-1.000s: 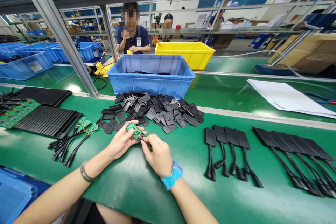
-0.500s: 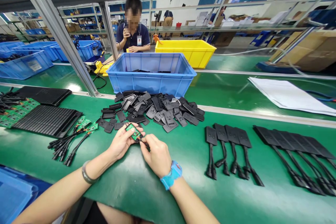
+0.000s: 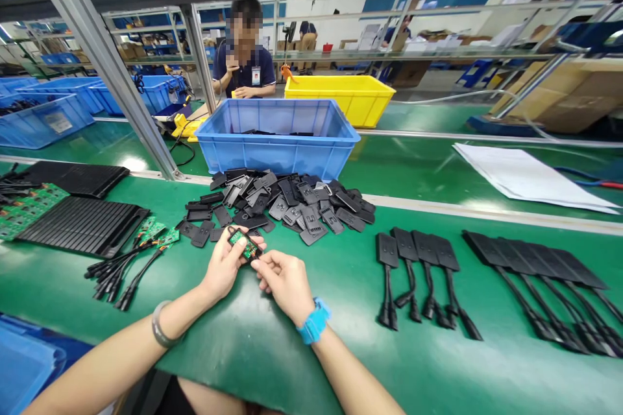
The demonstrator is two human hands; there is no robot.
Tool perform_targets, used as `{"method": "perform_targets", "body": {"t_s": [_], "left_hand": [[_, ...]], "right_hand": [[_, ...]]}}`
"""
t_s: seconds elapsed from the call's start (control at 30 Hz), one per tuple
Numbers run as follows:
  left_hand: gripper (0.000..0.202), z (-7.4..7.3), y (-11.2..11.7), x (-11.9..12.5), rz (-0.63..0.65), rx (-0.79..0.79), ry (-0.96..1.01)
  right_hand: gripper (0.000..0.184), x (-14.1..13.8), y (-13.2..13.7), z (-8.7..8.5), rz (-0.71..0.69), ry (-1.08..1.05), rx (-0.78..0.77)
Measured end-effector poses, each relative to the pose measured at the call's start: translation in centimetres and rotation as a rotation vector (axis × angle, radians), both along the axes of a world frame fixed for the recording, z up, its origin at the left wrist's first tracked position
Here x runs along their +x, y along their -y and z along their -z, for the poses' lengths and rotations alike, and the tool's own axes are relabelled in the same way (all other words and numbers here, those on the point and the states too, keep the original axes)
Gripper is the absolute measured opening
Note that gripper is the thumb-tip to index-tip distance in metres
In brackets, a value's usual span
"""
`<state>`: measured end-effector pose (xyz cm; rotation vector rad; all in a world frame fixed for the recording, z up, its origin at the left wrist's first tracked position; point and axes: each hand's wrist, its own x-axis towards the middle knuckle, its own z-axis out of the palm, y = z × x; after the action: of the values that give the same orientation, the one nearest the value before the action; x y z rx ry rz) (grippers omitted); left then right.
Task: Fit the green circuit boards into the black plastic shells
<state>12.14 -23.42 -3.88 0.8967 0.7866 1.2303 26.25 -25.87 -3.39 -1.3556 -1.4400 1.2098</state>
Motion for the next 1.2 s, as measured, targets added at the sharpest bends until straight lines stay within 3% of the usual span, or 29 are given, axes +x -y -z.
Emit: {"method": "perform_targets", "body": {"t_s": [0.1, 0.37, 0.57, 0.7, 0.77, 0.83, 0.9, 1.03, 1.2], "left_hand": [[0.03, -0.1, 0.0, 0.2, -0.017, -0.011, 0.053], [0.03, -0.3, 0.3, 0.3, -0.076, -0.014, 0.07], [0.029, -0.7, 0.5, 0.2, -0.092, 0.086, -0.07], [0.032, -0.8, -0.1, 0.2, -0.079, -0.041, -0.009], [0.033, -0.8, -0.5, 0.1, -0.092, -0.096, -0.025], [0.034, -0.8, -0.6, 0.0, -0.101, -0.122, -0.052], [0.033, -0.7, -0.7, -0.1, -0.079, -0.132, -0.063], [0.03, -0.4, -0.5, -0.4, 0.068, -0.134, -0.06], [0.061, -0.2, -0.4, -0.8, 0.205, -0.143, -0.061]], "right_hand": [[0.036, -0.4, -0.1, 0.2, 0.054, -0.067, -0.02], [0.032, -0.6, -0.4, 0.3, 0.095, 0.045, 0.091], [0.033, -0.6, -0.8, 0.5, 0.034, 0.035, 0.028], [0.03, 0.8, -1.5, 0.3, -0.07, 0.172, 0.178], [0.024, 2.4, -2.4, 0.3, 0.036, 0.377, 0.342], [0.02, 4.4, -3.6, 0.6, 0.263, 0.627, 0.478], [0.026, 6.3, -4.6, 1.4, 0.428, 0.807, 0.521], [0.024, 8.4, -6.0, 3.0, 0.474, 0.838, 0.491], [0.028, 8.5, -5.7, 2.3, 0.5, 0.752, 0.509]]}}
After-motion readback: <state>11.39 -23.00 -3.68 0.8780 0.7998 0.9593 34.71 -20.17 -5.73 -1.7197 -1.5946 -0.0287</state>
